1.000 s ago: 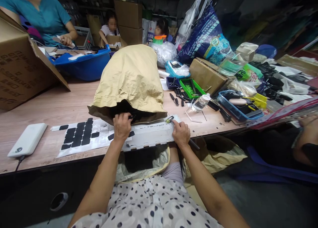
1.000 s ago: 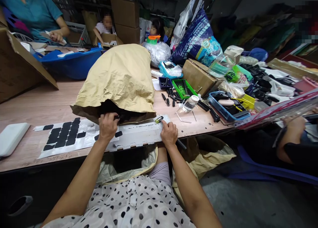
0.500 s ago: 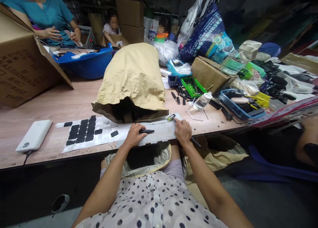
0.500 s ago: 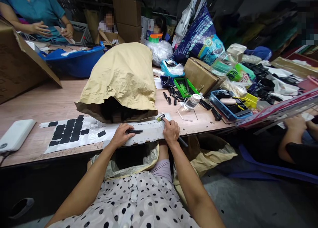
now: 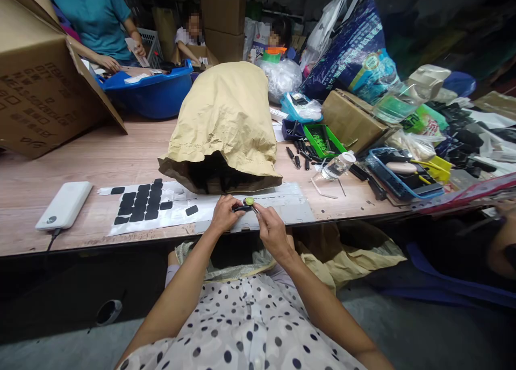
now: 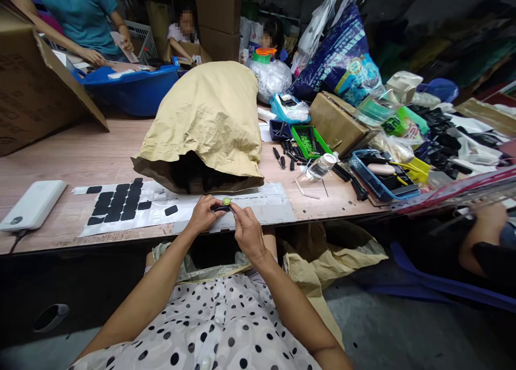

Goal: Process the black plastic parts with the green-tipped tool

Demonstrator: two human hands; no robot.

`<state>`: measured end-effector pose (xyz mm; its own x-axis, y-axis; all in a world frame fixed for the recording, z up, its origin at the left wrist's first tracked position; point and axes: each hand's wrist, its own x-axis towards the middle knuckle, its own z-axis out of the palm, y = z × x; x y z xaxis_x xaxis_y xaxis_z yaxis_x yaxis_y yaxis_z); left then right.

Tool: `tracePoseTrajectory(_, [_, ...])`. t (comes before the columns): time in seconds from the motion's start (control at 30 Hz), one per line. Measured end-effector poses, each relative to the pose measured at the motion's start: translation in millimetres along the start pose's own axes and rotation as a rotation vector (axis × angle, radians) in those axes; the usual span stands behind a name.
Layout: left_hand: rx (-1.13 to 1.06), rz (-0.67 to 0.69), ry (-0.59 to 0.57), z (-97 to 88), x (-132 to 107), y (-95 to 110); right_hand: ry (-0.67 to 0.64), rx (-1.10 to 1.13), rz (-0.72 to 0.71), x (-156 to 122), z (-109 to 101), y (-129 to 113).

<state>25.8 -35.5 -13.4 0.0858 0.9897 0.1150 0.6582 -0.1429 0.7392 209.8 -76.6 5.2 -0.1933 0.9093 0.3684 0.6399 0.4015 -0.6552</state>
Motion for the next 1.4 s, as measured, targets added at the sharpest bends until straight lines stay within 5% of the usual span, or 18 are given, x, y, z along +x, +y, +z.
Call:
tracePoseTrajectory(0.2, [-0.003,-0.023,0.015,2.2,0.3,3.9,-0.071,-0.09,-0.002,0.1,5.9,-3.2])
tracePoseTrajectory(0.6, [-0.013,-0.047,0.025,1.3,0.2,4.7,0.064,-0.052,0.043,-2.5,-3.5,15.7])
tracePoseTrajectory(0.73, [0.04,-0.014,0.025,-1.0,-1.7,8.5,0.187,-0.259,0.187,17.0,-29.4,44.2])
tracePoseTrajectory(0.87, [0.088,-0.006,0.015,-3.3,-3.0,11.7,0.132,-0.576,0.428,46.9,-47.8,75.2])
tracePoseTrajectory(1.07, [0.098,0.039,-0.002,-5.9,-0.3,6.6,0.123,-0.645,0.444,64.8,-38.2,86.1])
tracePoseTrajectory(1.2, [0.074,0.207,0.022,-10.2,-19.8,12.3,0.106,-0.712,0.433,62.6,-32.7,85.0])
tracePoseTrajectory(1.3, [0.011,0.351,-0.137,-9.0,-53.3,20.0,0.079,-0.768,0.426,61.9,-32.6,86.8])
tracePoseTrajectory(1.4, [0.039,0.252,-0.359,0.7,-84.7,20.7,0.083,-0.784,0.416,62.0,-32.5,89.3])
